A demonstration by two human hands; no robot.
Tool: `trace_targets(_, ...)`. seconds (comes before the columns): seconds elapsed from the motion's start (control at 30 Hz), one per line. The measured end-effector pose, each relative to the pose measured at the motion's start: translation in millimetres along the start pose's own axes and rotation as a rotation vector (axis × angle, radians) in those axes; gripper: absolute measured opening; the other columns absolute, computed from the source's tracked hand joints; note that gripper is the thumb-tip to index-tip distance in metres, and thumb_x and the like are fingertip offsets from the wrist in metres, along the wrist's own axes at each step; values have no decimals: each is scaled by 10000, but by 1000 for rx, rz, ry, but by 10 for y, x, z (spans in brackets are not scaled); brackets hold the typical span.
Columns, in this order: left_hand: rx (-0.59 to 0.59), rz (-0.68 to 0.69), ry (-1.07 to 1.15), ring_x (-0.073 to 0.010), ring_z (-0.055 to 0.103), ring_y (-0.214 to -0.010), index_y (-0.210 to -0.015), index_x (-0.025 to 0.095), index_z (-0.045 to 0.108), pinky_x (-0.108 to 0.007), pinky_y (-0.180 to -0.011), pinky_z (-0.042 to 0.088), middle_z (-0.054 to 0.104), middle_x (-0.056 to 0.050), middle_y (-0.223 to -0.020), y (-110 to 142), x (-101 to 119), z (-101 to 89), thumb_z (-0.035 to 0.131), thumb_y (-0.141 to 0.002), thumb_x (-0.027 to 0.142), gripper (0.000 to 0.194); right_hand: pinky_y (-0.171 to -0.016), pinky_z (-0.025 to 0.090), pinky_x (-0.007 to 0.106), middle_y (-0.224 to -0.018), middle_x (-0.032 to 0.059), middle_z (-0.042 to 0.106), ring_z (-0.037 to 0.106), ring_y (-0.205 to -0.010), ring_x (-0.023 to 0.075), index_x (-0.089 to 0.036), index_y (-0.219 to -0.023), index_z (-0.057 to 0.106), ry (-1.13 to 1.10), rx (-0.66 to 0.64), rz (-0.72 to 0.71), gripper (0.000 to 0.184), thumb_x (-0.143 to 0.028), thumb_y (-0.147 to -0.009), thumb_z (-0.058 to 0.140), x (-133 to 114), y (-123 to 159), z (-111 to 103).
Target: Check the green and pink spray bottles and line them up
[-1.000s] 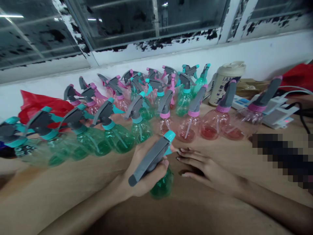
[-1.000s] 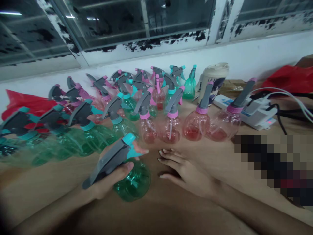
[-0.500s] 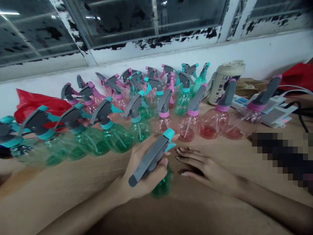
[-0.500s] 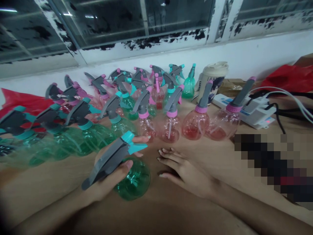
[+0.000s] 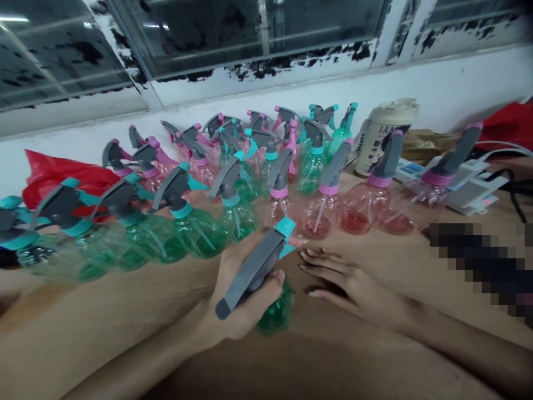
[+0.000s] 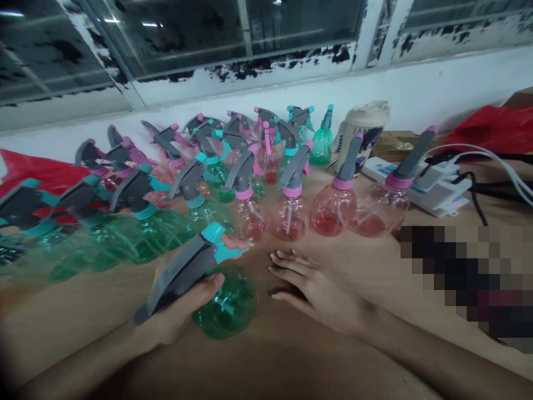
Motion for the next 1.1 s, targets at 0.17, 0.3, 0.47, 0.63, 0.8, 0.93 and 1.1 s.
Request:
trace_targets(0.17, -30, -21, 137, -150, 461, -508, -814, 260, 535, -294, -514, 451, 494, 17, -639, -1, 11, -6, 483, -710, 179, 142, -1065, 335, 453, -1370, 22, 471, 399, -1276, 216, -274, -1307, 458, 11, -22, 15, 450, -401, -878, 498, -2, 3, 0)
trace_targets(0.3, -41, 21, 164, -146, 525, -561, -849, 249, 548, -300, -565, 477, 537, 6, -716, -23, 30, -18, 471, -728, 151, 174, -1070, 332, 442, -1381, 19, 458, 385, -1285, 207, -261, -1318, 443, 25, -44, 6, 459, -404, -885, 486, 3, 1, 3)
trace_targets(0.47, -13, 80, 78, -160, 572, -624, -839, 254, 511, -302, -589, 503, 580, -2, -751, -9, -7, 11, 456, -752, 157, 142, -1066, 333, 459, -1381, 21, 458, 382, -1287, 213, -268, -1316, 443, 35, -36, 2, 453, -403, -886, 484, 0, 3, 6)
trace_targets(0.63, 23, 56, 52, -152, 535, -575, -798, 236, 489, -299, -573, 512, 547, -2, -696, 20, -76, 60, 463, -756, 210, 56, -1057, 349, 453, -1394, 41, 441, 368, -1296, 223, -253, -1299, 467, 59, -11, 24, 442, -406, -884, 484, 7, 30, 36)
trace_targets(0.8, 37, 55, 101, -154, 576, -660, -801, 228, 504, -288, -663, 528, 546, -10, -727, 22, -76, 63, 469, -748, 197, 71, -1033, 375, 461, -1371, 76, 467, 383, -1285, 236, -217, -1318, 447, 162, 33, 13, 477, -406, -882, 487, -2, 52, 51)
trace_targets(0.93, 28, 21, 123, -142, 583, -637, -836, 232, 518, -275, -637, 527, 564, 1, -743, 9, -35, 55, 473, -739, 168, 125, -1024, 387, 455, -1371, 101, 461, 389, -1281, 240, -157, -1324, 435, 278, 48, -35, 485, -389, -899, 461, -24, 57, 48)
trace_targets(1.1, 25, -15, 182, -140, 602, -633, -824, 225, 516, -262, -618, 538, 557, 4, -733, -13, 1, 43, 476, -730, 164, 119, -1033, 382, 440, -1379, 84, 454, 382, -1286, 230, -165, -1317, 446, 312, 9, -34, 481, -409, -903, 441, -23, 50, 24)
Point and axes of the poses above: each hand's wrist, its own y-axis away from the middle knuckle, its own z-axis out of the palm, x = y × z, the point moved 2 cm from there along -y, towards the middle knuckle
